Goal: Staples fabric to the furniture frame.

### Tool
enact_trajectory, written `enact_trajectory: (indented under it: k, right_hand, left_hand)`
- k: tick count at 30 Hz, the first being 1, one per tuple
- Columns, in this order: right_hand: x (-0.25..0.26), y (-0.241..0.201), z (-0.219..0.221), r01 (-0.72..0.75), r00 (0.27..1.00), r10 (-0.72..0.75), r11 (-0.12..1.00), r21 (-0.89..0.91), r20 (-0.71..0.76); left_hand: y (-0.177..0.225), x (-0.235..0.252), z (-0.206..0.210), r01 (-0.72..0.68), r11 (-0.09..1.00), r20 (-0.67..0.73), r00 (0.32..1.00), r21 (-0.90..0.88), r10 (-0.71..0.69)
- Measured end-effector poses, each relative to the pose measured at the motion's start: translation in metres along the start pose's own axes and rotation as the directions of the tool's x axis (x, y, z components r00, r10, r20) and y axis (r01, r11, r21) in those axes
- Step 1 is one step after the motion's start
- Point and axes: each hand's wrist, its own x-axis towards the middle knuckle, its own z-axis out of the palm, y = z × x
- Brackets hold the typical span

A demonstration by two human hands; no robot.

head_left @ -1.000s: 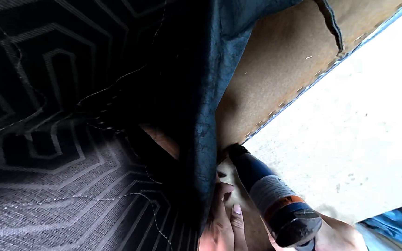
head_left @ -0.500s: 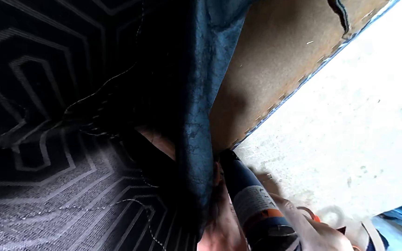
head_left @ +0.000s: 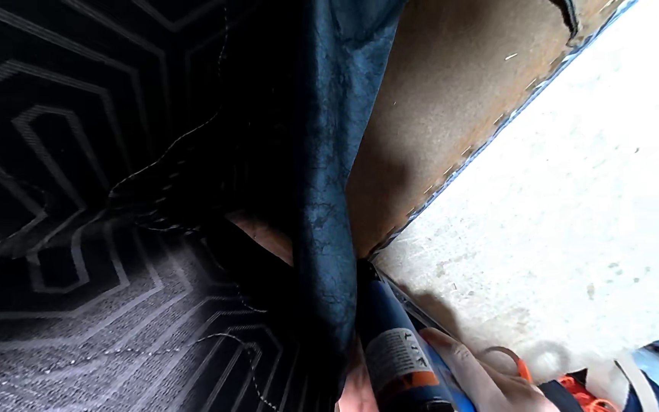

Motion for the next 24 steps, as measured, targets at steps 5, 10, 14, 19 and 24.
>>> enact_trajectory:
  k: [5,10,14,19,24]
  right_hand:
    - [-0.003,0.001,-0.002,-0.003,0.997,0.001,1.0,-0.029,-0.074]
    - [-0.009,0.025,-0.044,-0.028,0.967,0.015,0.998,-0.047,-0.256]
    - [-0.008,0.065,-0.093,-0.035,0.94,-0.033,0.981,-0.193,-0.34]
    - [0.015,0.087,-0.129,0.049,0.931,-0.135,0.967,-0.251,-0.338]
    - [0.05,0.09,-0.135,0.117,0.936,-0.159,0.982,-0.149,-0.314]
  left_hand:
    - [0.017,0.02,-0.002,0.164,0.984,0.005,0.986,0.065,-0.165]
    - [0.032,0.069,0.005,0.123,0.992,-0.359,0.926,-0.001,-0.115]
    - [0.041,0.096,0.009,0.065,0.994,-0.431,0.902,0.093,-0.018]
    - [0.039,0.129,0.036,-0.019,0.999,-0.58,0.814,0.038,0.038]
    - [0.032,0.14,0.052,0.025,0.994,-0.706,0.706,0.11,0.061]
